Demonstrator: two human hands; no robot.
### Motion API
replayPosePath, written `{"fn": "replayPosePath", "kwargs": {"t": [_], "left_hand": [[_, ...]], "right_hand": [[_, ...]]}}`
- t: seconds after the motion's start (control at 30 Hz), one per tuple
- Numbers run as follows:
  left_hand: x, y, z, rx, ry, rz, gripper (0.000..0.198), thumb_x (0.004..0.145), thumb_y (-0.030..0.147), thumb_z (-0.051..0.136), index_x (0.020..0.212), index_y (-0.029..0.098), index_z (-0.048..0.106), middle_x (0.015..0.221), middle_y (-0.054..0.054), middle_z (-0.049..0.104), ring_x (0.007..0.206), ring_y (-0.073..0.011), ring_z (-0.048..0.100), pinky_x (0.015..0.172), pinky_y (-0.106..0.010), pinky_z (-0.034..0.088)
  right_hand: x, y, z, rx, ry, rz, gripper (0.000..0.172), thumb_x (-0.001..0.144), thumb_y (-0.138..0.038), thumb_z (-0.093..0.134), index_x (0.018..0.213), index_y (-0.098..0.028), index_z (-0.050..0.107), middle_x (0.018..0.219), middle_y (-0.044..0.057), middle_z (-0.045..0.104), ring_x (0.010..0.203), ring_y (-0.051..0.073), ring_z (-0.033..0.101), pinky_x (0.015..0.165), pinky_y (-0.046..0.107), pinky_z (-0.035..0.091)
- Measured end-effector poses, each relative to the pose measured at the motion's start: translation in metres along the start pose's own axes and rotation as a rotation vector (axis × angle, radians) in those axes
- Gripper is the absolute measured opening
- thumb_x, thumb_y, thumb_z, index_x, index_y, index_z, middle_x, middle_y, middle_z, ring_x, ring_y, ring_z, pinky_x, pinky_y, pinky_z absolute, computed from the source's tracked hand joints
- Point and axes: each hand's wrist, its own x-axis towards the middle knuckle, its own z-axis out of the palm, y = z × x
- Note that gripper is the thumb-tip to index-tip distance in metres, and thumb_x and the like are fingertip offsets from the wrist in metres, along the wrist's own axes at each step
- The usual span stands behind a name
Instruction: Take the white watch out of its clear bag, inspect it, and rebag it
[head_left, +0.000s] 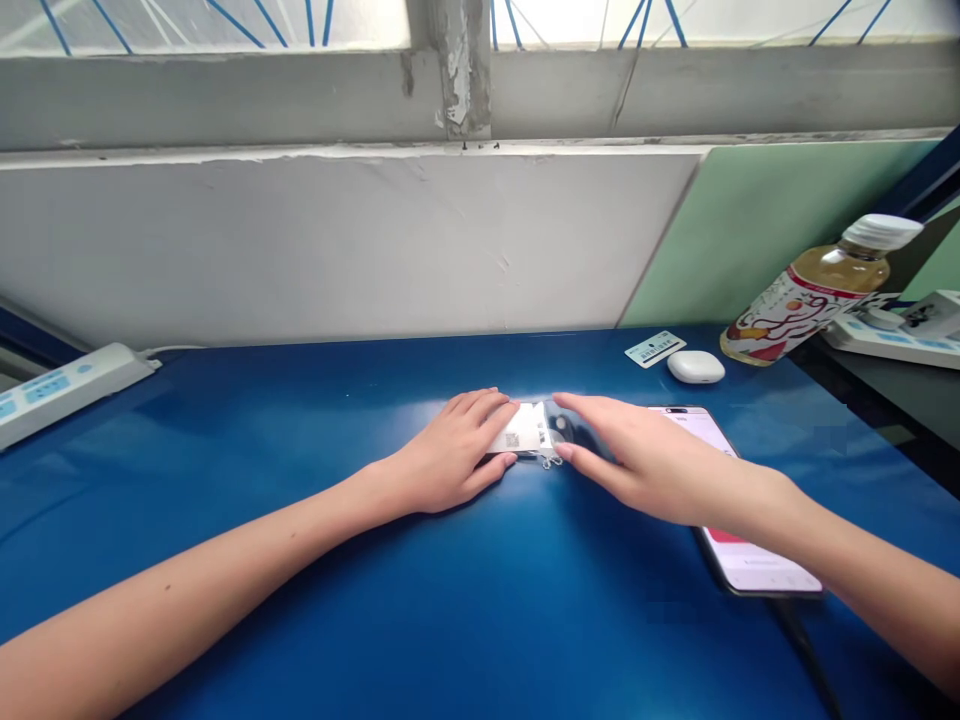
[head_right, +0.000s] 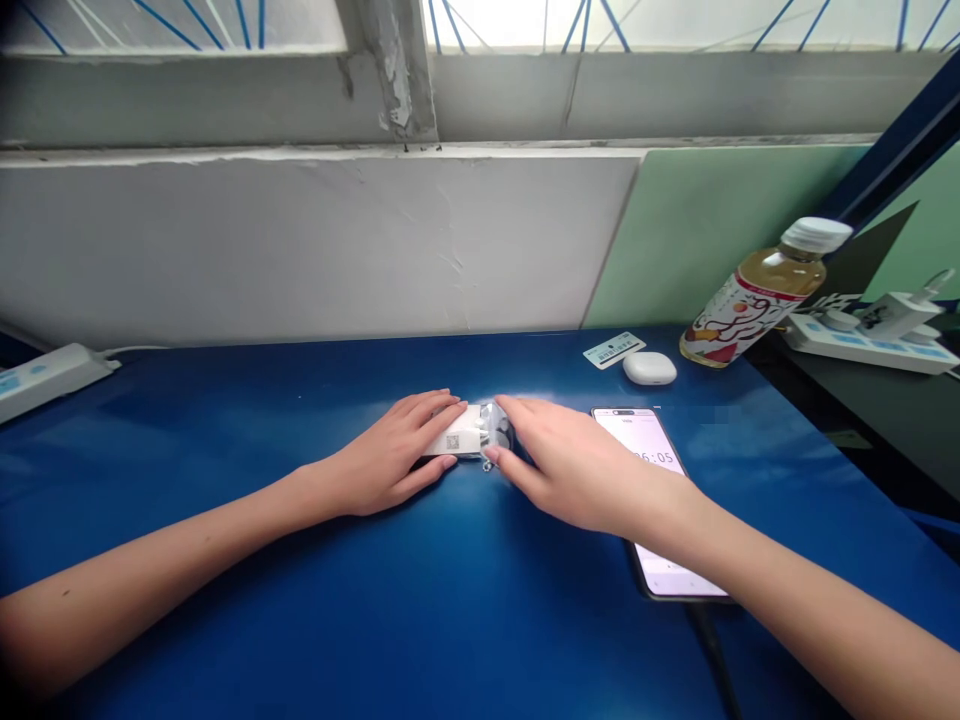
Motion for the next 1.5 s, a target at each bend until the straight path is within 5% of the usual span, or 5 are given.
{"fn": "replayPosePath", "kwargs": {"t": [0.1,0.23,0.47,0.93,1.5], "left_hand": [[0.000,0.000,0.000,-0.012,0.002,0.001,0.049,0.102,0.035,0.043,0.143,0.009,0.043,0.143,-0.023,0.049,0.135,-0.0372,0.044,0.110,-0.054,0.040],[-0.001,-0.001,0.001,-0.019,0.011,0.003,0.046,0.103,0.034,0.040,0.144,0.012,0.043,0.143,-0.022,0.049,0.134,-0.0367,0.045,0.108,-0.055,0.041],[-0.003,-0.005,0.002,-0.068,0.063,0.017,0.043,0.103,0.030,0.043,0.143,0.016,0.046,0.140,-0.020,0.052,0.129,-0.0325,0.050,0.105,-0.050,0.044],[-0.004,-0.006,0.002,0.005,0.016,0.045,0.048,0.103,0.036,0.043,0.147,0.016,0.044,0.145,-0.020,0.050,0.135,-0.0368,0.044,0.108,-0.054,0.041],[-0.002,-0.004,-0.004,-0.043,-0.009,0.193,0.050,0.101,0.042,0.048,0.148,0.026,0.047,0.145,-0.018,0.050,0.132,-0.0367,0.047,0.110,-0.056,0.037]], "right_hand": [[0.001,-0.006,-0.001,-0.163,0.008,0.030,0.042,0.101,-0.035,0.038,0.104,-0.012,0.073,0.109,0.017,0.076,0.120,0.038,0.063,0.100,0.053,0.051],[-0.001,-0.009,0.002,-0.273,0.012,0.047,0.039,0.100,-0.034,0.042,0.090,-0.013,0.072,0.095,0.017,0.076,0.120,0.041,0.061,0.096,0.055,0.052],[-0.002,-0.007,0.001,-0.057,0.009,0.021,0.034,0.101,-0.033,0.040,0.104,-0.016,0.069,0.114,0.016,0.071,0.103,0.031,0.068,0.083,0.045,0.057],[-0.004,-0.007,0.006,0.084,-0.027,-0.025,0.039,0.102,-0.036,0.038,0.126,-0.016,0.061,0.134,0.013,0.065,0.118,0.028,0.064,0.096,0.042,0.054],[0.007,-0.004,0.005,-0.060,0.018,0.174,0.026,0.093,-0.025,0.049,0.080,-0.022,0.071,0.080,0.005,0.075,0.073,0.024,0.069,0.063,0.033,0.046]]}}
